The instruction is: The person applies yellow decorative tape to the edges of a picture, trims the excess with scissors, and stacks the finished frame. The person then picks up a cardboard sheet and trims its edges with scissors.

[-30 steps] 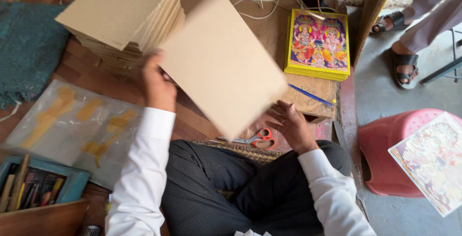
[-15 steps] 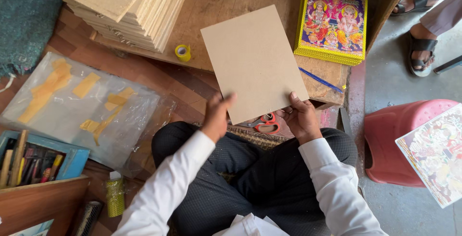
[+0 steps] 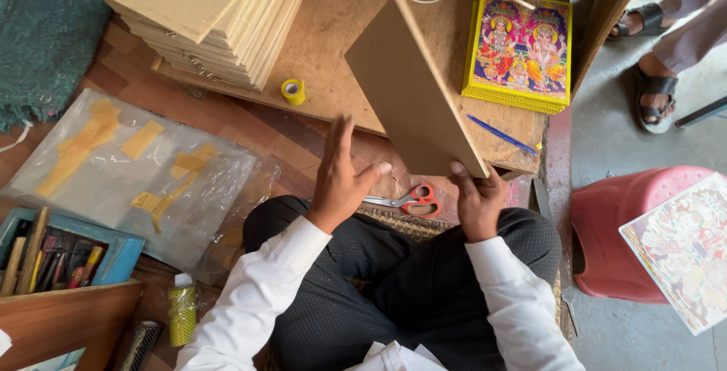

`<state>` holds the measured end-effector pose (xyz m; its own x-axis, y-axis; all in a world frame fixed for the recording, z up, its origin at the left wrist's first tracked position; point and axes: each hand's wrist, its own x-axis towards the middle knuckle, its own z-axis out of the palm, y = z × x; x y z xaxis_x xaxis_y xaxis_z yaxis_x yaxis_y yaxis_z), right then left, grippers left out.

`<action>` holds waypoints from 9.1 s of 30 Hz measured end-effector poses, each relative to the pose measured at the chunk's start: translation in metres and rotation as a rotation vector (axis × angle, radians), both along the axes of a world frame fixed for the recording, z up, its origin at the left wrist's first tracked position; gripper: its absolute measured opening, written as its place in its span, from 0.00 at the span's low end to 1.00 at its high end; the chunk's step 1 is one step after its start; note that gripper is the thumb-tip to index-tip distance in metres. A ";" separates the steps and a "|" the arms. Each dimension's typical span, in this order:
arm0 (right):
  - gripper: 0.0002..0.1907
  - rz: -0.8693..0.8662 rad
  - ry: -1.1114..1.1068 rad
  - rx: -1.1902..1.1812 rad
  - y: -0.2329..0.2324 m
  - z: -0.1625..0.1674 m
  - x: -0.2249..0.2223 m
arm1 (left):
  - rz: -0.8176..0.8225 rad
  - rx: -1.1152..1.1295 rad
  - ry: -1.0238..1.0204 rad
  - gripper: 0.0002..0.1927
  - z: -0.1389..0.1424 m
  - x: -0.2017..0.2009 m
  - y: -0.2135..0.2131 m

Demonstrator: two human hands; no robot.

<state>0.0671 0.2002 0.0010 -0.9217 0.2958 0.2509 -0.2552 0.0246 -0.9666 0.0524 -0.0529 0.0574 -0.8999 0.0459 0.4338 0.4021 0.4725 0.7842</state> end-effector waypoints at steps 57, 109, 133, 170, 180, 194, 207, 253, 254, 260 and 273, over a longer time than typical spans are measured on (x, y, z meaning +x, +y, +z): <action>0.14 0.462 -0.169 0.274 0.016 0.021 -0.005 | -0.150 1.408 -0.754 0.37 -0.102 -0.059 -0.024; 0.56 0.508 -0.372 0.574 0.027 0.082 0.078 | -0.172 1.422 -0.672 0.45 -0.117 -0.080 -0.038; 0.49 0.528 -0.408 0.350 0.015 0.070 0.089 | -0.103 1.311 -0.665 0.48 -0.117 -0.082 -0.032; 0.50 0.500 -0.269 0.738 0.006 0.093 0.061 | -0.178 1.280 -0.717 0.45 -0.123 -0.075 -0.023; 0.46 0.414 -0.284 0.660 0.000 0.096 0.061 | -0.201 1.260 -0.708 0.46 -0.124 -0.070 -0.023; 0.45 0.569 -0.293 0.458 0.014 0.062 0.040 | -0.271 1.316 -0.767 0.36 -0.153 -0.081 -0.026; 0.42 0.429 -0.259 0.516 0.005 0.062 0.007 | -0.128 1.099 -0.798 0.48 -0.146 -0.090 -0.017; 0.41 0.421 -0.206 0.457 0.021 0.056 -0.055 | -0.063 1.000 -0.872 0.48 -0.139 -0.088 -0.006; 0.39 0.437 -0.258 0.350 0.018 0.056 -0.054 | -0.068 1.000 -0.876 0.48 -0.138 -0.088 -0.005; 0.32 0.487 -0.273 -0.024 0.006 0.044 -0.045 | -0.096 1.024 -0.901 0.46 -0.140 -0.086 -0.003; 0.40 0.522 -0.357 0.064 0.019 0.040 -0.061 | -0.073 1.001 -0.907 0.43 -0.145 -0.089 -0.009</action>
<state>0.0065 0.2192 0.0413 -0.9706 -0.2207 -0.0958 0.0881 0.0445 -0.9951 -0.0364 -0.0621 -0.0872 -0.8935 0.1220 -0.4321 -0.4375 -0.4531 0.7767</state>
